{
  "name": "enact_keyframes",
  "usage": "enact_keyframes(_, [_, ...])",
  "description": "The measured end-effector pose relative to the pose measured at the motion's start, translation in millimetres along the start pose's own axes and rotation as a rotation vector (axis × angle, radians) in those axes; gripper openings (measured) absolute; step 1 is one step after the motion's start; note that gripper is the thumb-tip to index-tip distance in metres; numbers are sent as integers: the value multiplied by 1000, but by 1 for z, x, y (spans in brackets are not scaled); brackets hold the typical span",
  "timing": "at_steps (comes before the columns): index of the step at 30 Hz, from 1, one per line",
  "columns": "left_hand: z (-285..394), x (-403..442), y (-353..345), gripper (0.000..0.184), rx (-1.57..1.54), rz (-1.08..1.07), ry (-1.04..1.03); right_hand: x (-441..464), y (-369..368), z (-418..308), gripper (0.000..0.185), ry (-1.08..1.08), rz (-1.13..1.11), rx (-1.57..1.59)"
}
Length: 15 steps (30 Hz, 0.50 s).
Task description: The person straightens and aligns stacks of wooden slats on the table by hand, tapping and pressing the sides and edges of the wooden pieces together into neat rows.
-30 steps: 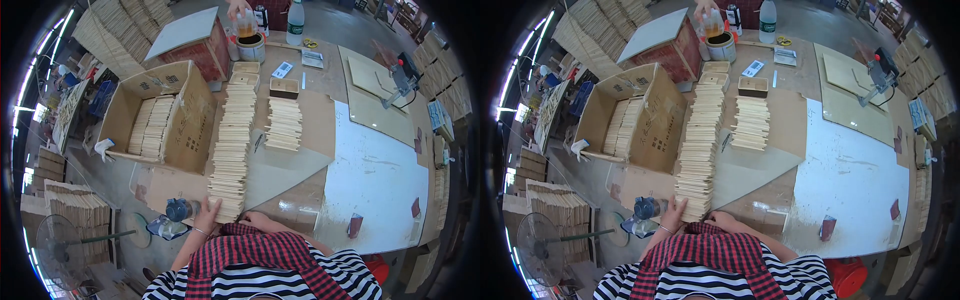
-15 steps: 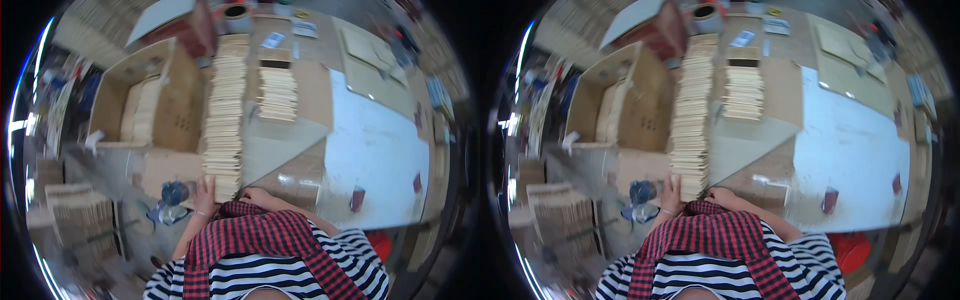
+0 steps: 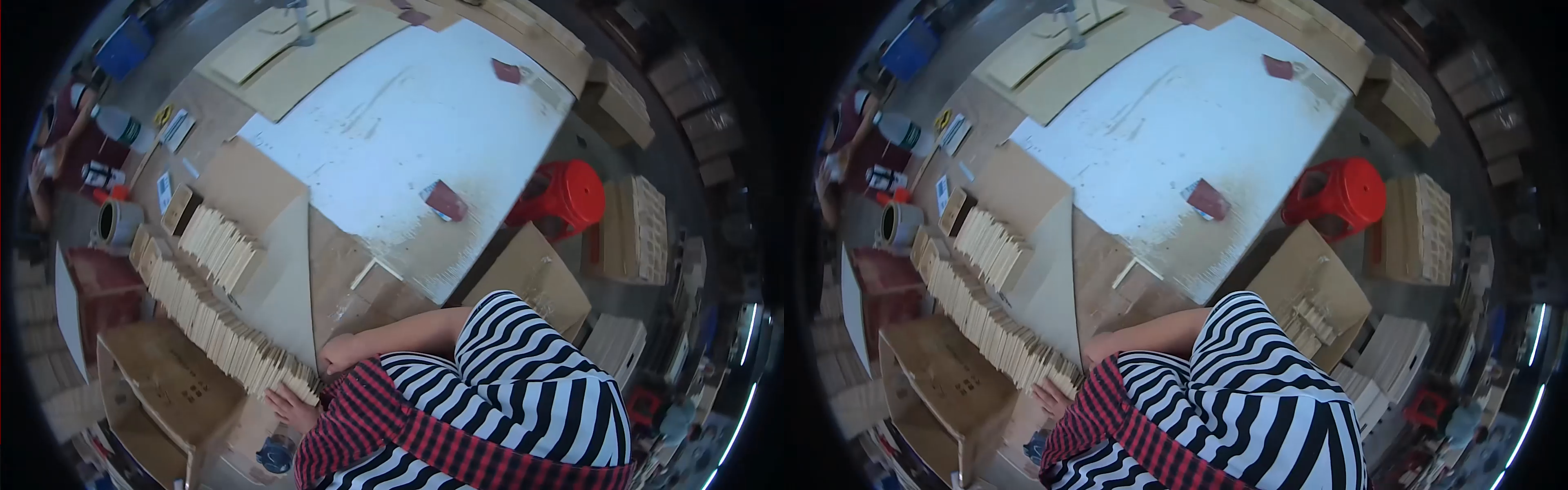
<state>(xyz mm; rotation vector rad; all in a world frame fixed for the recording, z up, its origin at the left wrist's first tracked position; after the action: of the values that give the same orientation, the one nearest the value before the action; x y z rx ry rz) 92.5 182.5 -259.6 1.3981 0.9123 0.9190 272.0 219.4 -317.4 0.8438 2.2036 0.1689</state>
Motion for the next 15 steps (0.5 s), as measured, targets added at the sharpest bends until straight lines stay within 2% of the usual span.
enact_keyframes(3, [-4, 3, -1, 72, 47, -168, 89, -3, 3, 1, 31, 13, 54, -9])
enact_keyframes(4, [-9, 1, -7, 72, 52, -167, 68, -5, 6, 2, 31, 9, 70, 5])
enact_keyframes(7, [-27, -9, -31, 68, 86, 53, -64, -9, 9, 8, 31, -54, 56, 8])
enact_keyframes(12, [-27, -8, -31, 65, 183, 126, -160, -18, 15, 21, 31, -67, 150, 103])
enact_keyframes(15, [0, 5, 4, 66, 67, -46, 22, -26, 18, 26, 31, -112, 155, 102])
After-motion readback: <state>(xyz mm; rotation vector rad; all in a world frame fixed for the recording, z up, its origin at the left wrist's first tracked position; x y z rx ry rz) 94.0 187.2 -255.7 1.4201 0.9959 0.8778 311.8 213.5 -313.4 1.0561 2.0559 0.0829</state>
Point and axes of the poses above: each hand's wrist, its own x-axis towards the middle knuckle, its own y-axis out of the back of the hand, z = x × y, the point moved 7 cm from there along x, towards the middle knuckle, and after that the axes turned 15 degrees about -y, right-handed, at the moved point
